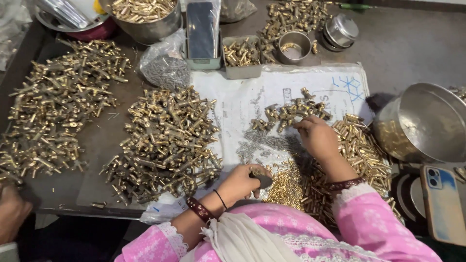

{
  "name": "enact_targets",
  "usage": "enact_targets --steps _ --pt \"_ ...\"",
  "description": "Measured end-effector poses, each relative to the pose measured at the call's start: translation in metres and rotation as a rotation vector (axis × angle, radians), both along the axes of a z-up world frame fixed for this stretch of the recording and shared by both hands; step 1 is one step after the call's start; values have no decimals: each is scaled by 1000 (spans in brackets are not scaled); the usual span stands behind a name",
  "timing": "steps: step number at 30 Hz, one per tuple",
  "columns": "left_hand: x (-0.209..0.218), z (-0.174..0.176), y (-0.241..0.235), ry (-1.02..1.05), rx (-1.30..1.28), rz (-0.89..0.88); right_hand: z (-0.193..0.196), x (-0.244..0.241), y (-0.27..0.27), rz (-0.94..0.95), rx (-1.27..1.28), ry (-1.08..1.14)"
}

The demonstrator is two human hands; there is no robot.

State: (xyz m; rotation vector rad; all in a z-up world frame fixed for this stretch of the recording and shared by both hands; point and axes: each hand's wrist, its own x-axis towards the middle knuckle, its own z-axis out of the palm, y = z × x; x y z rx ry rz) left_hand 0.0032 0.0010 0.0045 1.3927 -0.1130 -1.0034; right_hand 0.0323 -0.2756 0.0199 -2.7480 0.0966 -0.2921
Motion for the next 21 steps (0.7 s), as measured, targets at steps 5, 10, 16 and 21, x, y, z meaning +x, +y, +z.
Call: enact_targets --steps 5,10,16,21 --pt "9 -10 11 -37 31 65 -35 21 -2 98 -222 -120" --pt "20 -12 11 41 21 127 -40 31 -2 65 -301 -59" --pt "26 -7 2 -61 141 48 12 20 25 22 -293 189" --pt "25 -3 1 -231 138 23 22 -26 61 93 822 307"
